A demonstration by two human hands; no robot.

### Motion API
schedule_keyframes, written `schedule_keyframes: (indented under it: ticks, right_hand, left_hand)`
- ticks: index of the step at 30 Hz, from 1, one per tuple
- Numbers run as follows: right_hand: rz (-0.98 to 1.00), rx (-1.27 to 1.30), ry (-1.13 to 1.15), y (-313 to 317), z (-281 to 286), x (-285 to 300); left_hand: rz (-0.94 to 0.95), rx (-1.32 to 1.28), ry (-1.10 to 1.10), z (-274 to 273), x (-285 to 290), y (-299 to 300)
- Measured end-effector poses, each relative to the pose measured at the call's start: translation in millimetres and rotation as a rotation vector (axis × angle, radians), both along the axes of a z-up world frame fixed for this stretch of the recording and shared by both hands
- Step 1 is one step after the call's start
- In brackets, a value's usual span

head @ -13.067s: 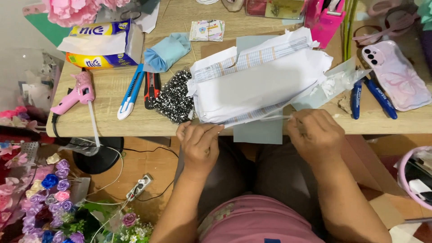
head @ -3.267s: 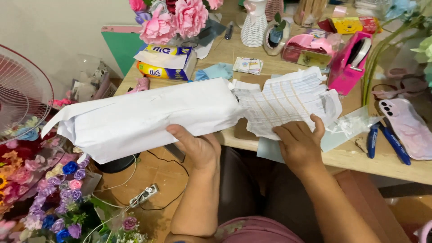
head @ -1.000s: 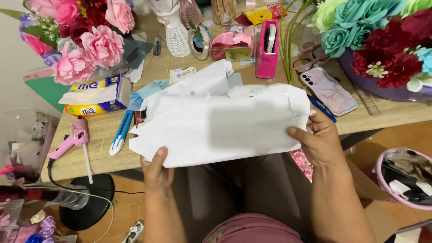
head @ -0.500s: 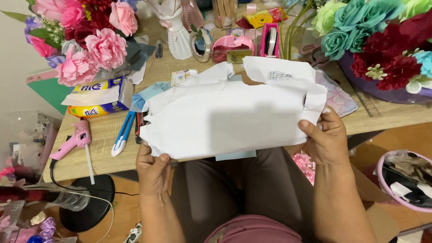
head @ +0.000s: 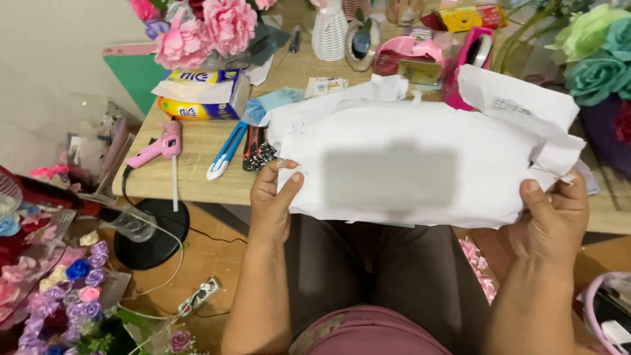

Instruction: The person folds and secures white wrapping paper around a rectangular object using small clips. They repeatedly adjust the paper edges, fold flaps, and attach clips to hold the paper in place.

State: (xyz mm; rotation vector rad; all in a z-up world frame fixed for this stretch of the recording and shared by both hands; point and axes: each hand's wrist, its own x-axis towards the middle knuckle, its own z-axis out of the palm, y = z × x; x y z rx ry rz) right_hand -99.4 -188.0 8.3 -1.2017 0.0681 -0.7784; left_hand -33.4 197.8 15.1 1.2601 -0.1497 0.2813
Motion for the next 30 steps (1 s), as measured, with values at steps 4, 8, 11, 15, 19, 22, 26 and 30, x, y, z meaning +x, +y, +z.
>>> schedule_keyframes:
  ticks: [4,8,11,15,19,22,26,30]
  right_hand:
    - [-0.006,-0.055,-0.011,-3,-7,2]
    - [0.075,-0.123,-0.067,-5,-9,2]
    - [0.093,-0.156,-0.089,-11,-15,1]
    - [0.086,-0.166,-0.071,-16,-22,1]
    - [0.080,-0.104,0.004,-30,-42,2]
    - [0.059,-0.125,0.080,-38,-51,3]
    - [0.092,-0.237,0.131,-31,-35,4]
    - [0.077,-0.241,0.182,-34,-45,4]
  left_hand:
    - [-0.052,-0.083,0.092,9,-5,0]
    - [-0.172,-0.209,0.119,-1,-1,7]
    - [-0.172,-0.267,0.108,-10,3,10]
    - [-0.256,-0.420,0.138,-24,8,19]
    - [-0.395,-0.305,0.155,-5,0,20]
    - [-0.413,-0.195,0.181,3,-3,21]
    - [-0.215,-0.036,0.329,20,-4,12]
    - [-0.239,-0.046,0.253,33,-12,5]
